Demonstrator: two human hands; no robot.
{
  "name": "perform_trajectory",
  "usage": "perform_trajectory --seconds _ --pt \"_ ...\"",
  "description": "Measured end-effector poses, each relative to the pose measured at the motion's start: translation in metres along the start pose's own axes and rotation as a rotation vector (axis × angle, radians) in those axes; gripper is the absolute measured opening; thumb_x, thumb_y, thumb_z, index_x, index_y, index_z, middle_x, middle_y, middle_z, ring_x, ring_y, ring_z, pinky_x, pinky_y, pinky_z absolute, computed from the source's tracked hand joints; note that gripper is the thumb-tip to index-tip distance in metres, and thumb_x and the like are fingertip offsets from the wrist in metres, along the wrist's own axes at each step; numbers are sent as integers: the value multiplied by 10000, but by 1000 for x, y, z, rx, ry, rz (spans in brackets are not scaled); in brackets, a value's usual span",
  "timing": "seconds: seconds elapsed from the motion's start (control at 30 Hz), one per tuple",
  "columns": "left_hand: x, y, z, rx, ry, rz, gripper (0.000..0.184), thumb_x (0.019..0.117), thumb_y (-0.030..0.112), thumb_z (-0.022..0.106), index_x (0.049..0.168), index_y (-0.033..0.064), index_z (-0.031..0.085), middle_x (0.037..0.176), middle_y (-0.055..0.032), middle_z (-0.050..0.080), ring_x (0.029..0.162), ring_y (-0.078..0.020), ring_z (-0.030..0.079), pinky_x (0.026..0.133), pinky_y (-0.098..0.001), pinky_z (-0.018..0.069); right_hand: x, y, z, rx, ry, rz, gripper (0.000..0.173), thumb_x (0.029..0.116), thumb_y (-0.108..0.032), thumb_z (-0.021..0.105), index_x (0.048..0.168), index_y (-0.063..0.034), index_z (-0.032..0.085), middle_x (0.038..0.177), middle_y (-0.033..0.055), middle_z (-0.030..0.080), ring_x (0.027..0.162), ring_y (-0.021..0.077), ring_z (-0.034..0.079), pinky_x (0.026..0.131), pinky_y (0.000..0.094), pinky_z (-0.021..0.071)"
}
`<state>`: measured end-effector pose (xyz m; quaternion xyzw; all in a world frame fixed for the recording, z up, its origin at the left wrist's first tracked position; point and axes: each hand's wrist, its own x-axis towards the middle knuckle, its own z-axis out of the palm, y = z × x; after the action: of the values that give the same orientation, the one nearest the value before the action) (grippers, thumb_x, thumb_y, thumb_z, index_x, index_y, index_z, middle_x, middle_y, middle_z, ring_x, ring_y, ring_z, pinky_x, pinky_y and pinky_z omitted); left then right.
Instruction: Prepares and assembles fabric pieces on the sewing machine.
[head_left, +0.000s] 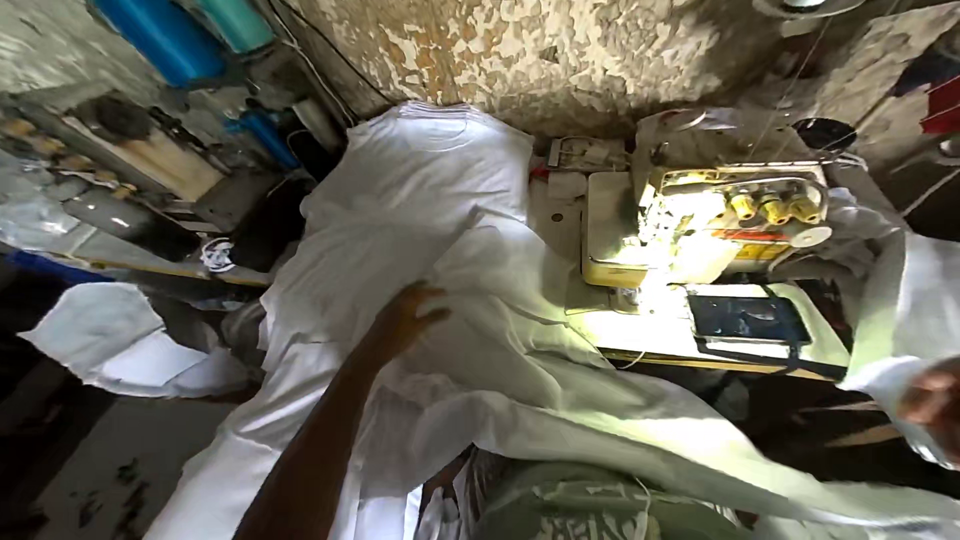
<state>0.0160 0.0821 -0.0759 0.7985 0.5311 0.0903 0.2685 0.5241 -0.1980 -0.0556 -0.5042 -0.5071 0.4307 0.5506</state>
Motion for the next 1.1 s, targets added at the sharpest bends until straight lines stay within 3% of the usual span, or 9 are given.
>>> perform_trajectory --seconds 0.07,0.2,0.37,0.43,0.53,0.77,0.87,0.93,1.1 --pt "31 -30 18 40 144 -202 645 1001 352 664 1489 -24 476 1552 -347 370 1445 -543 335 1144 -695 294 17 13 16 -11 11 5 237 1072 -332 502 1046 -333 738 912 -133 770 618 -21 668 529 147 547" --pt "49 -36 58 14 233 -303 437 994 239 682 1256 -103 611 1324 -360 557 1252 -545 523 1040 -701 391 54 36 62 34 53 53 244 1052 -198 497 963 -214 724 860 -79 762 613 12 670 564 165 567" --pt "-11 -28 57 -56 396 -204 347 1056 183 567 1208 -129 572 1103 -318 635 959 -455 650 855 -619 515 88 79 112 20 -90 286 204 1061 -129 479 1016 -71 670 827 -60 729 614 8 642 570 169 538" --pt "-43 -25 51 -2 337 -281 331 1028 160 605 1187 -131 605 1134 -326 630 955 -458 647 855 -613 511 93 96 124 24 -153 345 211 1066 -146 479 1015 -65 667 833 -60 722 633 9 641 571 171 528" --pt "-62 -20 50 90 90 -419 376 988 151 671 1286 -70 618 1374 -348 531 1174 -520 587 968 -656 467 102 117 141 25 -234 386 209 1071 -153 474 1011 -62 653 843 -44 717 624 17 638 564 178 527" --pt "39 44 83 191 255 246 264 953 140 699 1146 -38 731 1450 -289 540 1391 -484 466 1136 -629 361 133 129 177 4 -353 379 202 1075 -156 490 1034 -27 640 843 -33 707 630 8 625 572 172 511" --pt "113 75 94 300 -78 231 462 1031 221 610 1431 -7 564 1571 -237 429 1500 -443 320 1204 -629 230 132 127 186 6 -396 387 195 1071 -156 506 1042 -22 644 856 -30 704 646 6 625 586 172 513" --pt "153 76 106 395 -234 219 565 989 278 681 1447 -21 537 1470 -270 524 1462 -481 355 1190 -694 178 131 127 186 15 -407 401 178 1067 -151 517 1033 -32 645 850 -39 708 641 2 627 580 165 512" --pt "169 72 85 252 -334 472 246 940 142 724 1089 -53 732 1105 -263 688 1129 -445 626 1010 -619 434 146 123 181 -35 -373 381 204 1074 -165 499 1052 -18 640 851 -29 700 650 9 626 586 177 513"
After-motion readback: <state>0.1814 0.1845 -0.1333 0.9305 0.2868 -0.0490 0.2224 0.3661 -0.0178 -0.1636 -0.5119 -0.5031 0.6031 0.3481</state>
